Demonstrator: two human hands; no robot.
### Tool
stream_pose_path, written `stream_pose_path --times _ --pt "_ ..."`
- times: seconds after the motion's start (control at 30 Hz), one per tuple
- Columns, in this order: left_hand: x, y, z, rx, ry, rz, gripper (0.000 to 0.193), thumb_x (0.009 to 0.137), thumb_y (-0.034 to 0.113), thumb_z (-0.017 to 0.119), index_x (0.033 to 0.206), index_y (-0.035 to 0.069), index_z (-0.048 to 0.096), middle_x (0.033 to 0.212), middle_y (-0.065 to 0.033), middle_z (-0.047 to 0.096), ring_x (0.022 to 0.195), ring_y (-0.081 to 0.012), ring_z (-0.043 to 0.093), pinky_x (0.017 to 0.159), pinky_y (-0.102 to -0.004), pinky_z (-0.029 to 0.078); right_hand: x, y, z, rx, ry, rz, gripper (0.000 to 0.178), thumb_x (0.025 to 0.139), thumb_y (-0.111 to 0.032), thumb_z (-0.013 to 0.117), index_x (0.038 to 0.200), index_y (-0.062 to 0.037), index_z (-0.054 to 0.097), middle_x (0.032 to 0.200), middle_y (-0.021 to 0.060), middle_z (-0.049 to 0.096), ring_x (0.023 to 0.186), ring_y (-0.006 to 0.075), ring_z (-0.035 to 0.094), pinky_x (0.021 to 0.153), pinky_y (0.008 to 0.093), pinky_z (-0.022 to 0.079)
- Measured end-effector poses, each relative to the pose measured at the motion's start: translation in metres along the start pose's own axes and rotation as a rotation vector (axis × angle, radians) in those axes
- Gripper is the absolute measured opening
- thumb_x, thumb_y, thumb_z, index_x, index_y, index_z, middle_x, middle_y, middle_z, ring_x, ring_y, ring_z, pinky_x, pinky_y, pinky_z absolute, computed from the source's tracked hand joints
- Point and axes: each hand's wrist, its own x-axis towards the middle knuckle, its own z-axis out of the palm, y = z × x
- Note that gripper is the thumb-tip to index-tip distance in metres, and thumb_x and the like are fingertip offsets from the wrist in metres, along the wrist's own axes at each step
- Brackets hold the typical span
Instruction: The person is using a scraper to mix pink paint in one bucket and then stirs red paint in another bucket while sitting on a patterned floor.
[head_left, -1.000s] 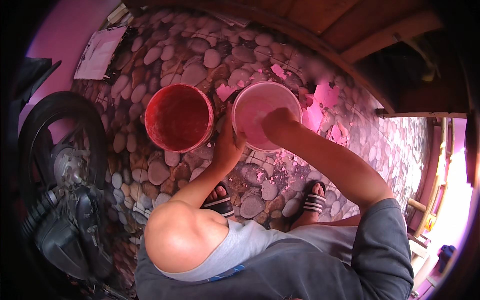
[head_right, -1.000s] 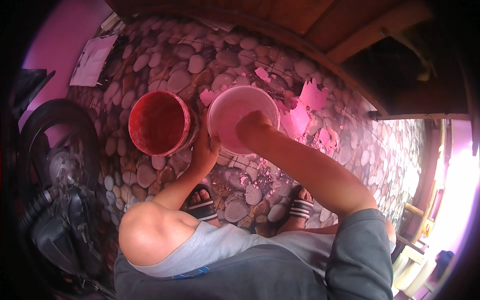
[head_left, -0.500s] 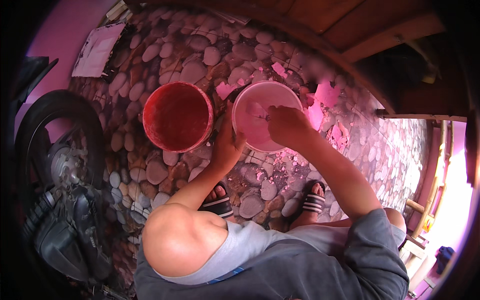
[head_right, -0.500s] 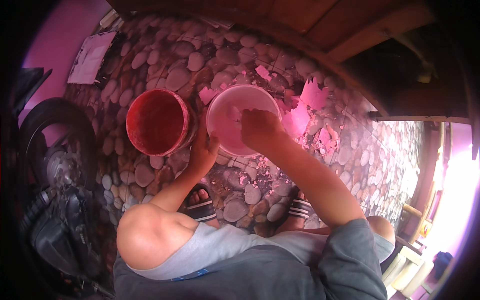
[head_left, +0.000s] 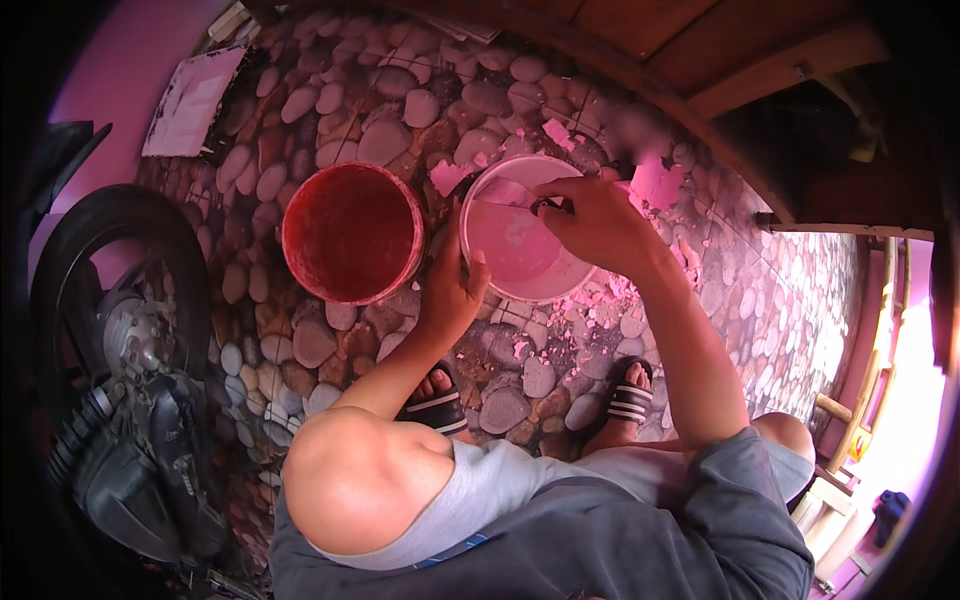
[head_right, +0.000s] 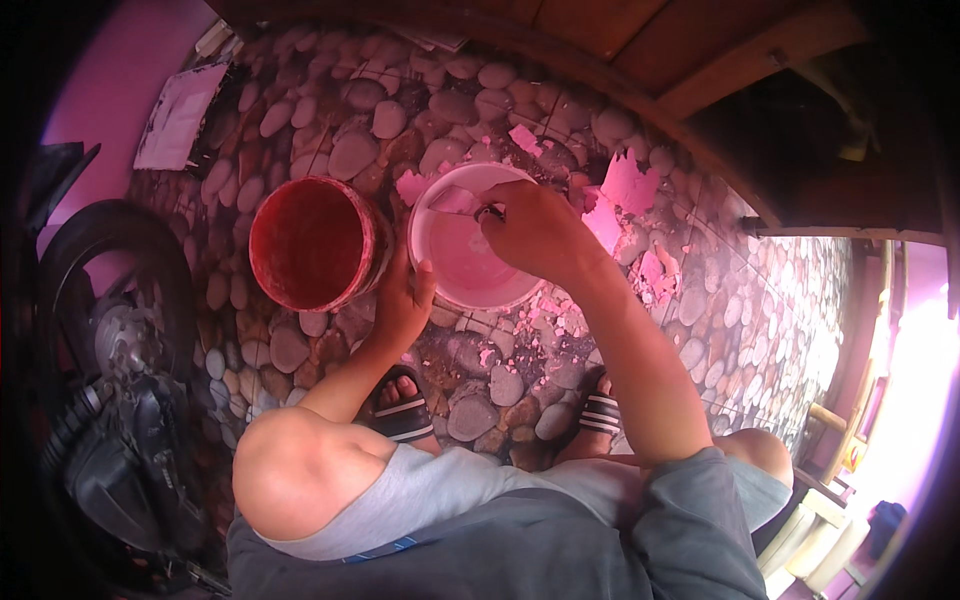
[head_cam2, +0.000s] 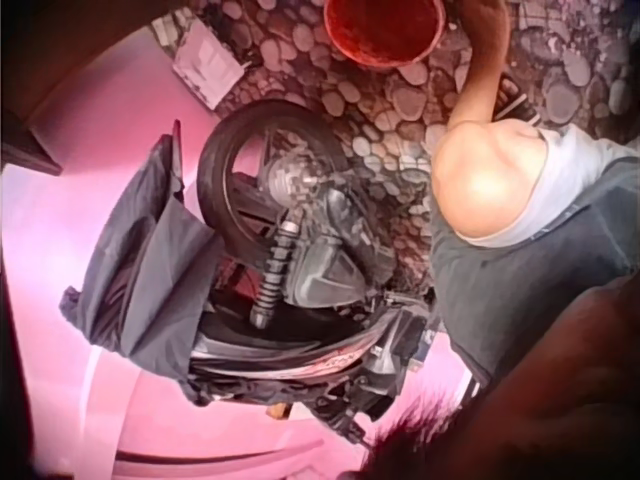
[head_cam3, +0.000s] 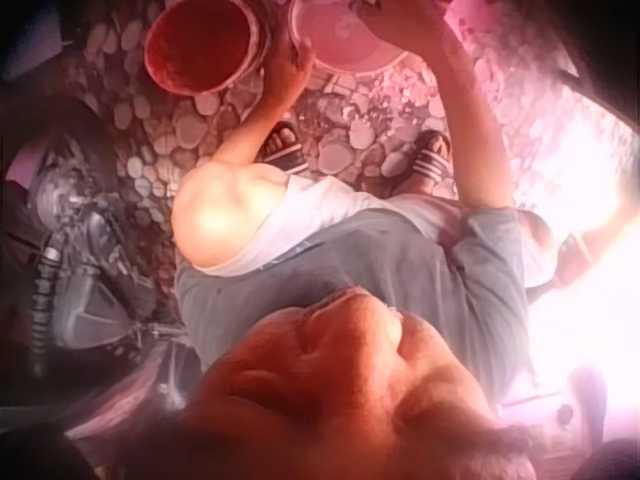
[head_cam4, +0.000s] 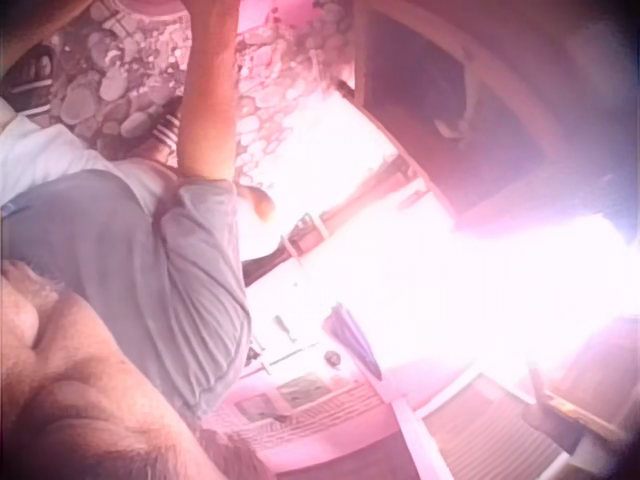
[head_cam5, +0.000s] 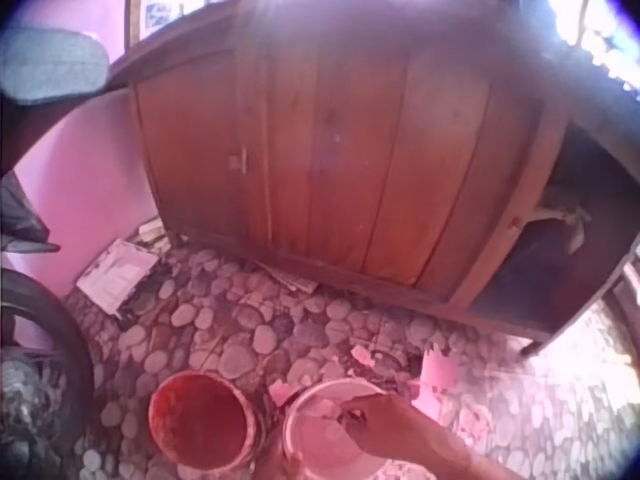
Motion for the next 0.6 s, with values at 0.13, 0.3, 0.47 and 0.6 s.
stream_pose_path --times 0.13,0.3,0.47,0.6 --pt "0.009 0.004 0.006 0.002 -0.025 0.03 0.06 0.097 0.02 0.046 0.147 -0.003 0.021 0.146 -0.0256 0.034 0.136 -0.036 0.035 0.11 -0.04 0.03 0.028 0.041 0.039 -0.088 0.01 0.057 0.032 0.082 -0.018 0.057 0.11 -0.0046 0.067 0.103 0.0223 0.066 0.099 0.0369 0.063 0.093 0.04 0.047" --pt "0.001 -0.006 -0.004 -0.05 -0.045 -0.032 0.06 0.098 0.021 0.046 0.147 -0.003 0.023 0.147 -0.0251 0.034 0.137 -0.0343 0.035 0.11 -0.0398 0.029 0.012 0.007 0.001 -0.193 -0.038 -0.071 0.03 0.082 -0.02 0.058 0.106 -0.0044 0.067 0.1 0.0205 0.067 0.097 0.0362 0.064 0.088 0.043 0.049" --pt "0.007 0.003 -0.002 -0.042 -0.056 0.072 0.058 0.1 0.024 0.043 0.148 -0.002 0.023 0.146 -0.0237 0.035 0.137 -0.0337 0.034 0.111 -0.0397 0.028 0.007 0.019 0.012 -0.616 -0.207 -0.09 0.03 0.082 -0.013 0.057 0.111 -0.0064 0.062 0.094 0.0148 0.069 0.091 0.0321 0.066 0.083 0.0433 0.051" --pt "0.0 -0.013 -0.003 -0.159 -0.047 0.052 0.054 0.102 0.025 0.039 0.147 -0.001 0.025 0.146 -0.0221 0.036 0.137 -0.0324 0.034 0.111 -0.0385 0.027 -0.003 0.022 0.045 -0.69 -0.258 -0.053 0.03 0.081 -0.01 0.056 0.11 -0.0078 0.062 0.092 0.0142 0.069 0.087 0.0312 0.067 0.079 0.0428 0.053"
